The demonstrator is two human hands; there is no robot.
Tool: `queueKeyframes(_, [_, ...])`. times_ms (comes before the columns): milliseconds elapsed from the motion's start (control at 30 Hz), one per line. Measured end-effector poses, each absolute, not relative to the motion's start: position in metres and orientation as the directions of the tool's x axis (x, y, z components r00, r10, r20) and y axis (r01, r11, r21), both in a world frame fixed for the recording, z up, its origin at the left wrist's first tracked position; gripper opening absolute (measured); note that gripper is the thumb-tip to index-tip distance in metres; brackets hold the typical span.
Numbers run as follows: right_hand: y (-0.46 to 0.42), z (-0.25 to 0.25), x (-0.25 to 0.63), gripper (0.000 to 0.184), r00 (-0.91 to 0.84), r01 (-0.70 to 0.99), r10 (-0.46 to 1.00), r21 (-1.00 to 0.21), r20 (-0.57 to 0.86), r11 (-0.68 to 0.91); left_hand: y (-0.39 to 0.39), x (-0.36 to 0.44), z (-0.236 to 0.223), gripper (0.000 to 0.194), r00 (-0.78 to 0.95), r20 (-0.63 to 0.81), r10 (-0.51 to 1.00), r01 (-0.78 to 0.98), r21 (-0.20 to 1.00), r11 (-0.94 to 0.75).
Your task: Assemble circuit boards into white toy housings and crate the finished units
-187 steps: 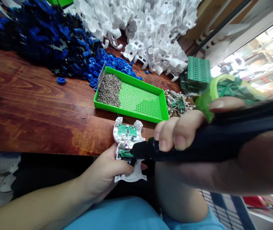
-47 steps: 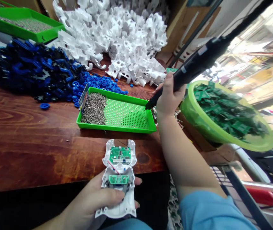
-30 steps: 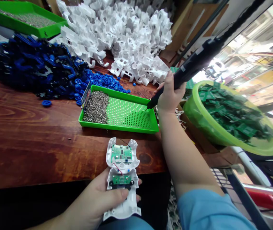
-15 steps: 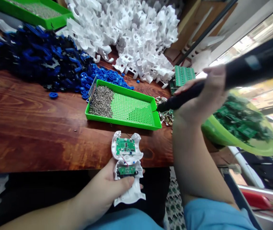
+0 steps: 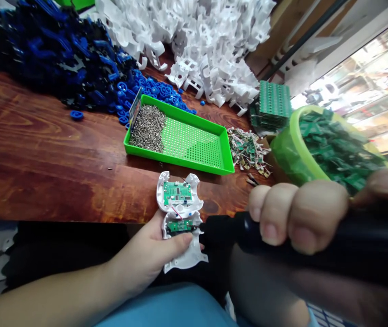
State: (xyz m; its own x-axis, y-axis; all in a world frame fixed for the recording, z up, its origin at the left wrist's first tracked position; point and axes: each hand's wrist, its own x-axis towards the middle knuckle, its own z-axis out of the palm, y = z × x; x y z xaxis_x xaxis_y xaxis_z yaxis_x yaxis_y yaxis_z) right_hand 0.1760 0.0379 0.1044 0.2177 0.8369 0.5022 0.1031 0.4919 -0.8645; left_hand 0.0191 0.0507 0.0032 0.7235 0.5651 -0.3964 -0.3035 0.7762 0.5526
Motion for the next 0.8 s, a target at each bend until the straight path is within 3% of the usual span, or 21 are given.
queueKeyframes(200, [0.031, 0.113, 0.155, 0.034, 0.083, 0.041, 0.876, -0.879, 0.476, 0.474, 0.051, 0.02, 0.006, 0.071, 0.705, -0.342, 0.621, -0.315, 0.635, 0.706])
queueKeyframes(433, [0.033, 0.117, 0.155, 0.039, 0.055, 0.04, 0.918, -0.919, 0.393, 0.391, 0.05, 0.02, 0.005, 0.079, 0.731, -0.352, 0.584, -0.296, 0.609, 0.736])
queueKeyframes(800, [0.038, 0.107, 0.166, 0.038, -0.004, 0.025, 0.892, -0.891, 0.453, 0.453, 0.05, 0.019, 0.005, 0.067, 0.724, -0.345, 0.597, -0.326, 0.592, 0.737])
